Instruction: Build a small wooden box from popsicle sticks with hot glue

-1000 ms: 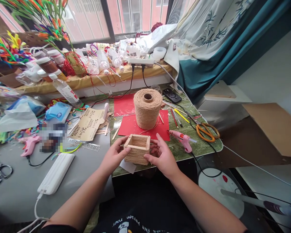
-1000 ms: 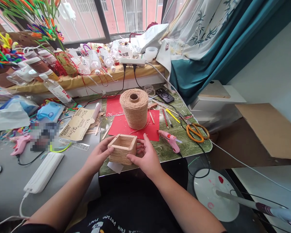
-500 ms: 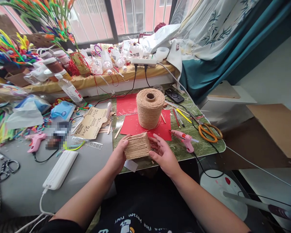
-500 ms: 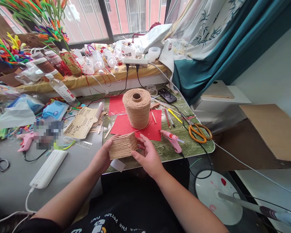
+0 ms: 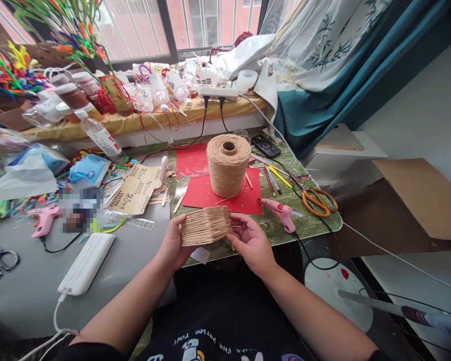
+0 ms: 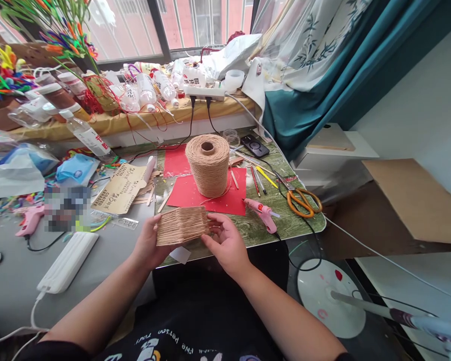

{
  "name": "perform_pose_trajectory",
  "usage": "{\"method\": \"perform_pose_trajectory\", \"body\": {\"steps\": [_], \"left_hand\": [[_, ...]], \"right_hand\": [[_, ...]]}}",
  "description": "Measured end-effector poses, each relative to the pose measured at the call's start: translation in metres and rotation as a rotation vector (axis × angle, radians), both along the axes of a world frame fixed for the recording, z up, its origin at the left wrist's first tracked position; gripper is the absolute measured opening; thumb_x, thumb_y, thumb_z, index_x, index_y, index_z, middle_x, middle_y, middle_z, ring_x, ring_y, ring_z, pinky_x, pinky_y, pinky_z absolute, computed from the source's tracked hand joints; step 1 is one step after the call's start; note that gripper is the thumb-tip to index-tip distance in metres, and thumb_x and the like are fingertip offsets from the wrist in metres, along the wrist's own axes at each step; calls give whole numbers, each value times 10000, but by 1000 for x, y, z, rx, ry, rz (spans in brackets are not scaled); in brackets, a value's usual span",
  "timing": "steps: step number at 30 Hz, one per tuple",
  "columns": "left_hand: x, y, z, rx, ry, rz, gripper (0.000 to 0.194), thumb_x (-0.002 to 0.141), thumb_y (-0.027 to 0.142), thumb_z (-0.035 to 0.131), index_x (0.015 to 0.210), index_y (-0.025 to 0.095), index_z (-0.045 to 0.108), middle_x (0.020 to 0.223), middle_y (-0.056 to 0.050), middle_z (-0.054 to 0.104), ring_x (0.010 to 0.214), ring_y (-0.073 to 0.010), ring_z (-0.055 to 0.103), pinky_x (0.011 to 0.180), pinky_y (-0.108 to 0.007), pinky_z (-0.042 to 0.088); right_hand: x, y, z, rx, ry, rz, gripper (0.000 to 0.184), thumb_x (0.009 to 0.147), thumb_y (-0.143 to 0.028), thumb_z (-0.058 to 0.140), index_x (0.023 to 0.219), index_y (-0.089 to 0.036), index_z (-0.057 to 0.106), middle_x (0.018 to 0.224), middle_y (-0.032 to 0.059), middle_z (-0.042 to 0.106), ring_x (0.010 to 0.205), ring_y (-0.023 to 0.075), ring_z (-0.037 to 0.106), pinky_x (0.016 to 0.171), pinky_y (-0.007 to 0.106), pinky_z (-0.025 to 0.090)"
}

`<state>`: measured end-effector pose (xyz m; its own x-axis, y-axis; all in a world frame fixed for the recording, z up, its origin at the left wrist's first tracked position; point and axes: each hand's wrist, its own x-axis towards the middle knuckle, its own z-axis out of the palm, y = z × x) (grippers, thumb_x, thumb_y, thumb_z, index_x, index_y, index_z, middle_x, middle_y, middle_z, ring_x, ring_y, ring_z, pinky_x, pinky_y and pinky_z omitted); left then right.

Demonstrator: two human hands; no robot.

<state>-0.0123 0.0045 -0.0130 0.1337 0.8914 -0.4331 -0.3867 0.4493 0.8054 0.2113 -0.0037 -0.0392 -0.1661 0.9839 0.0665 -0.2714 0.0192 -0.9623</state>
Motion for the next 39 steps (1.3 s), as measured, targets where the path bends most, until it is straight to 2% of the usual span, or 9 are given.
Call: {"method": "perform_pose_trajectory", "body": {"steps": [4,9,14,18,22,25,30,34,39], "left_hand": [[0,1,1,-88,-129,-27,686,930,657,457,1380,162,609,1316,-184,729,1151,-404,721,925,-580,604],[0,3,5,-178,-397,-145,716,965,591,446,1475,102,558,1407,-226,672,1201,-388,691,968,-531,585],[5,4,4,-220,-558,-140,667,987,539,463,1510,132,545,1457,-208,640,1191,-363,682,991,-525,576],[10,1,5,-251,-566,-128,674,994,532,453,1521,120,537,1469,-212,629,1218,-366,669,1041,-527,554],[12,0,9,-253,-525,-95,680,989,516,456,1522,100,529,1466,-226,632,1237,-375,668,1064,-540,547],[13,0,11,-234,-482,-67,672,993,515,459,1524,108,527,1485,-216,625,1263,-379,663,1076,-534,546],[16,-3,13,-198,-438,-18,612,1017,521,469,1494,148,558,1461,-182,652,1321,-374,636,1098,-552,539],[19,-6,15,-151,-441,-2,577,1031,519,485,1473,162,582,1475,-164,648,1358,-371,611,1114,-558,531],[19,-7,21,-106,-411,-12,557,1054,522,485,1490,187,571,1524,-157,614,1348,-350,621,1096,-547,544]], "right_hand": [[1,-3,-1,32,50,16,435,842,-379,889,1235,-329,707,1272,61,619,1097,235,689,1037,446,594],[2,-5,-4,181,43,-21,293,927,-280,811,1210,-339,762,1306,72,601,1186,234,676,1009,407,618],[6,-3,-3,399,-214,-127,372,998,-184,700,1306,-392,738,1388,79,650,1291,259,658,1067,461,594],[14,-1,-5,579,-429,-196,488,993,-126,683,1396,-401,682,1410,84,643,1243,249,693,1081,464,588],[20,3,-8,635,-510,-231,500,982,-116,693,1400,-390,675,1344,78,664,1155,227,726,1021,421,619],[21,6,-10,651,-591,-242,507,984,-128,678,1437,-355,645,1349,95,683,1214,258,704,1055,456,599],[21,5,-10,724,-729,-211,670,969,-131,650,1589,-319,478,1453,130,643,1332,315,632,1128,548,538],[18,2,-10,719,-753,-215,716,968,-129,631,1626,-307,413,1470,141,620,1351,323,607,1125,566,531],[17,2,-11,647,-710,-193,639,985,-139,617,1587,-299,475,1463,132,620,1344,307,614,1132,538,528]]}}
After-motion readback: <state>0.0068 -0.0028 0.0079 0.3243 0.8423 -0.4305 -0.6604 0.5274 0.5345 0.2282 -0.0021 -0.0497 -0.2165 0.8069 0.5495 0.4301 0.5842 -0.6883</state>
